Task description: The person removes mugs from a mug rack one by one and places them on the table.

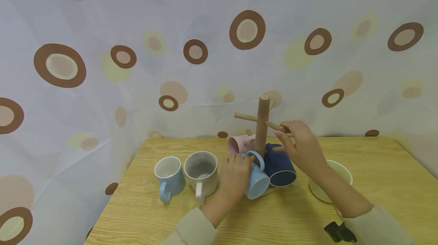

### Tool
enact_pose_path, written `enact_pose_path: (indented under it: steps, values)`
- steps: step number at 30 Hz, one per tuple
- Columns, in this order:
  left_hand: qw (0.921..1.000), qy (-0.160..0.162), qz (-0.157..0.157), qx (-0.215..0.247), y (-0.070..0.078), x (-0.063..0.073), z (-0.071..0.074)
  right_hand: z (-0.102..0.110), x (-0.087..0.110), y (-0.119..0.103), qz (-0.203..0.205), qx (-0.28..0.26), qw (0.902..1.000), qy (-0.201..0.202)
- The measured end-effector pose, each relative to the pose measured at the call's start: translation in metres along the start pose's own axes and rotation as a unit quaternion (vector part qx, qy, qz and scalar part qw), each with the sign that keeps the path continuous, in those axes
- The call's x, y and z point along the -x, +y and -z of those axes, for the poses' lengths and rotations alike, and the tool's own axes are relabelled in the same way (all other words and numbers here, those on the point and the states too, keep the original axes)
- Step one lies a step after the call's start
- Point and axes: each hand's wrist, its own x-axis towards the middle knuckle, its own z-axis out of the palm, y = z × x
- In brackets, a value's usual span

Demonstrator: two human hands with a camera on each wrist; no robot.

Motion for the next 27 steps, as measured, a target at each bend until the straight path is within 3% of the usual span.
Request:
enact_pose_path:
  steps: [4,10,15,18,21,22,27]
  values:
    - [0.9999,0.011,-0.001,-0.003,-0.001,0.001,-0.001,0.0,0.005,0.008,-0.127,-0.084,0.9883,0.004]
    - [0.9999,0.012,-0.001,-0.003,-0.002,0.002,-0.002,0.0,0.016,0.024,-0.263,-0.086,0.9608,-0.013]
    - [0.9998,0.007,-0.007,-0.015,-0.002,0.001,-0.002,-0.004,0.03,0.045,-0.333,-0.076,0.9326,-0.116]
    - [0.9998,0.008,-0.007,-0.019,-0.002,0.001,-0.002,-0.009,0.036,0.057,-0.358,-0.098,0.9065,-0.201]
    - [0.9997,0.01,-0.006,-0.021,-0.003,0.001,-0.002,-0.014,0.04,0.065,-0.388,-0.131,0.8751,-0.258]
    - [0.9997,0.009,-0.006,-0.021,-0.003,0.001,-0.002,-0.014,0.04,0.065,-0.398,-0.149,0.8601,-0.282]
    - [0.9997,0.007,-0.008,-0.02,-0.003,0.002,-0.001,-0.022,0.044,0.072,-0.446,-0.204,0.8097,-0.322]
